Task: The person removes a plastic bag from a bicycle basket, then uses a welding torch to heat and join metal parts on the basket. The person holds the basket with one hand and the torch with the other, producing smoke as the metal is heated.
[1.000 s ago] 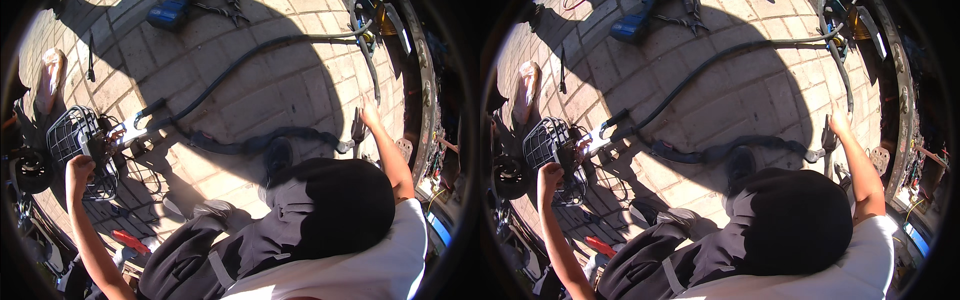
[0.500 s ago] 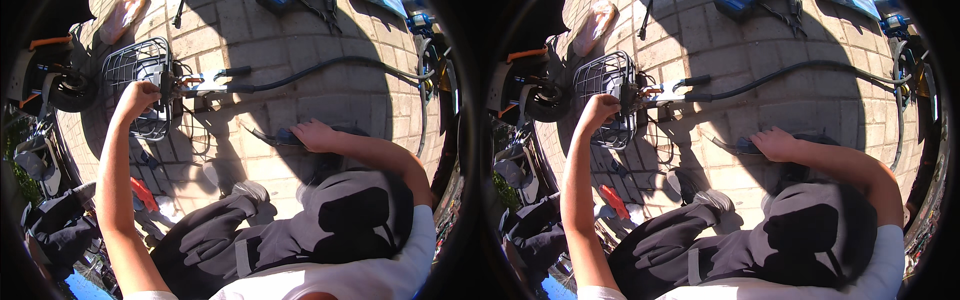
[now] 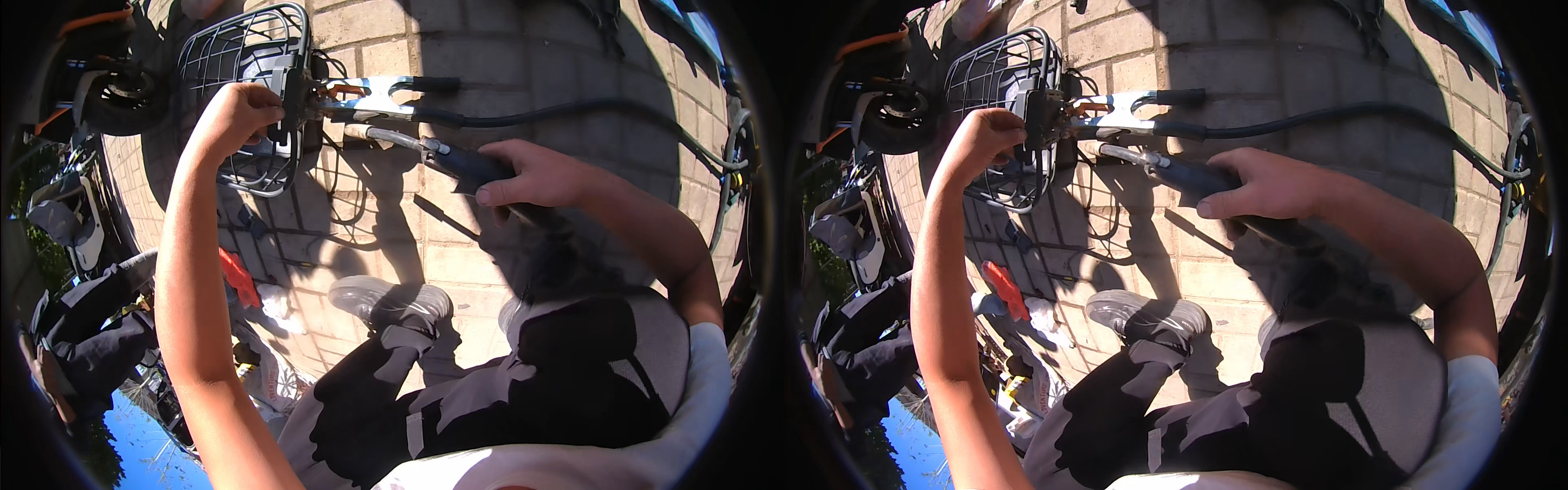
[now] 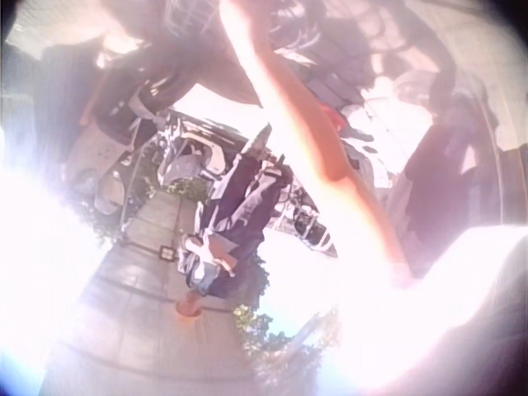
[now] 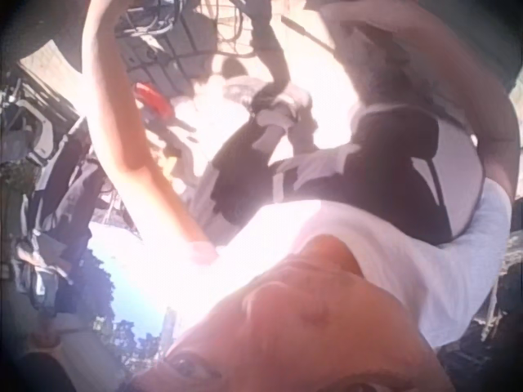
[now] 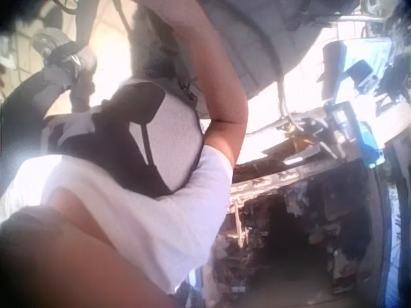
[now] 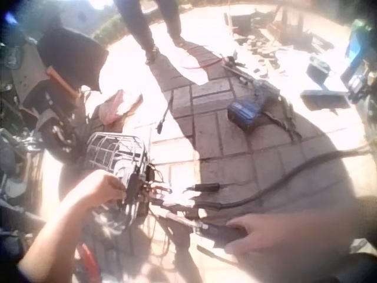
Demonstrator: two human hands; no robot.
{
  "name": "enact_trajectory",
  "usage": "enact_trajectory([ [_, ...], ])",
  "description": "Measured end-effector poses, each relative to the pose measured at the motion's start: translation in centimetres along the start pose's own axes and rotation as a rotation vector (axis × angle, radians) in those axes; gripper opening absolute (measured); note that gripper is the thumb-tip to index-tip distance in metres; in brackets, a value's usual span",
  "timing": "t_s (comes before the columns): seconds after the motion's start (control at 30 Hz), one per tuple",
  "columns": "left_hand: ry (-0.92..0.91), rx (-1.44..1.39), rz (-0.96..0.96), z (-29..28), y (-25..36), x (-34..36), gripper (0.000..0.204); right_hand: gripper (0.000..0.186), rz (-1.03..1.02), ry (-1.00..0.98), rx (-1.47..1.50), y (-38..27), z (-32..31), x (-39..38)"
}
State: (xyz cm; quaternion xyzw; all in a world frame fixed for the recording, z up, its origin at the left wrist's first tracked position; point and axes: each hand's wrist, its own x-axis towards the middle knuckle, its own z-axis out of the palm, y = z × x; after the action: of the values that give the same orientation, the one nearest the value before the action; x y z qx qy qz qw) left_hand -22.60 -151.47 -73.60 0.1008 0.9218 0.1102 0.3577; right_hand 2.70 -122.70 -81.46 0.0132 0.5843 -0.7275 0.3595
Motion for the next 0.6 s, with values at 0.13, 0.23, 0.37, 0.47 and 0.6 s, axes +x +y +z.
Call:
enact_trajectory([
  [0.13,0.01,0.017,-0.002,0.0,0.1,0.0,0.017,0.049,0.172,-0.297,0.593,-0.8,-1.1,0.6],
  [0.23,-0.021,-0.018,-0.017,-0.2,0.2,0.2,0.017,0.056,0.268,-0.088,0.116,-1.1,-2.1,0.7],
  [0.37,-0.057,0.001,0.005,-0.3,0.1,0.2,0.019,0.073,-0.136,0.263,-1.352,-1.1,-2.7,0.5],
  [0.47,-0.02,-0.073,-0.011,-0.1,0.0,0.2,0.017,0.073,-0.234,0.417,-1.463,-0.5,-2.8,2.7],
  [0.6,-0.015,-0.015,0.005,0.1,-0.4,0.3,0.017,0.069,-0.281,0.449,-1.315,1.5,-1.6,5.8],
])
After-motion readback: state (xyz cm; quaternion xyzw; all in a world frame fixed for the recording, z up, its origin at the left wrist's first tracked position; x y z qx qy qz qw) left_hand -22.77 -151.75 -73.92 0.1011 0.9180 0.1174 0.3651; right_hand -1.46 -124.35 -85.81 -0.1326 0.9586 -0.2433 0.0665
